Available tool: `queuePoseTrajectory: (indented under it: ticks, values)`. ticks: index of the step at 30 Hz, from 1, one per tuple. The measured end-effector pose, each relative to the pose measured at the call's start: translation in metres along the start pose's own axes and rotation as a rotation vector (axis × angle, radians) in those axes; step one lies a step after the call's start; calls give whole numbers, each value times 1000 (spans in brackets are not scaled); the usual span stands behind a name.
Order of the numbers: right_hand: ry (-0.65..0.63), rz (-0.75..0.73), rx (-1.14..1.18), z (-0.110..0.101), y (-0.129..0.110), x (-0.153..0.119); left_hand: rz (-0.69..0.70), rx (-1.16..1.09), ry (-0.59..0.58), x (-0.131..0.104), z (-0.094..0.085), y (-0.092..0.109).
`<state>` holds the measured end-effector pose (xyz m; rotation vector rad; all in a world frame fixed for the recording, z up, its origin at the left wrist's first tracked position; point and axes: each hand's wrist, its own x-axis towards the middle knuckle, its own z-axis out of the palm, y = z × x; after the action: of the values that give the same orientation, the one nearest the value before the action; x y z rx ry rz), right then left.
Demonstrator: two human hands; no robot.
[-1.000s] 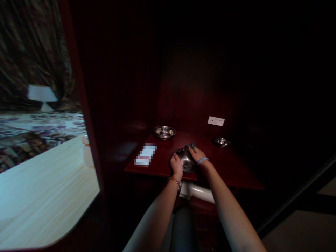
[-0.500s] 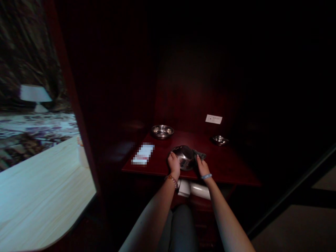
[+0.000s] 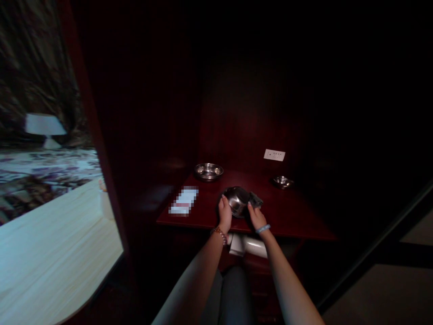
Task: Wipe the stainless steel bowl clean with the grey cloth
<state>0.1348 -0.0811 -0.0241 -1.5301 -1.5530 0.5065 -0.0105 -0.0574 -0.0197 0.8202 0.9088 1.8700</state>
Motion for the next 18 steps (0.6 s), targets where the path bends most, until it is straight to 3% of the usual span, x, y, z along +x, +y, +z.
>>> queuePoseTrajectory:
  ticks: [4, 9, 14, 18]
  values:
    - [45, -62, 94, 9, -14, 4, 27, 55, -59, -2, 3, 4]
    - [179, 39, 5, 21, -27, 3, 23, 130, -147, -4, 2, 4]
    - [163, 1, -98, 23, -27, -1, -8, 134, -194, -5, 2, 0]
    - [150, -41, -145, 23, -30, -6, -42, 63, -163, -7, 3, 1]
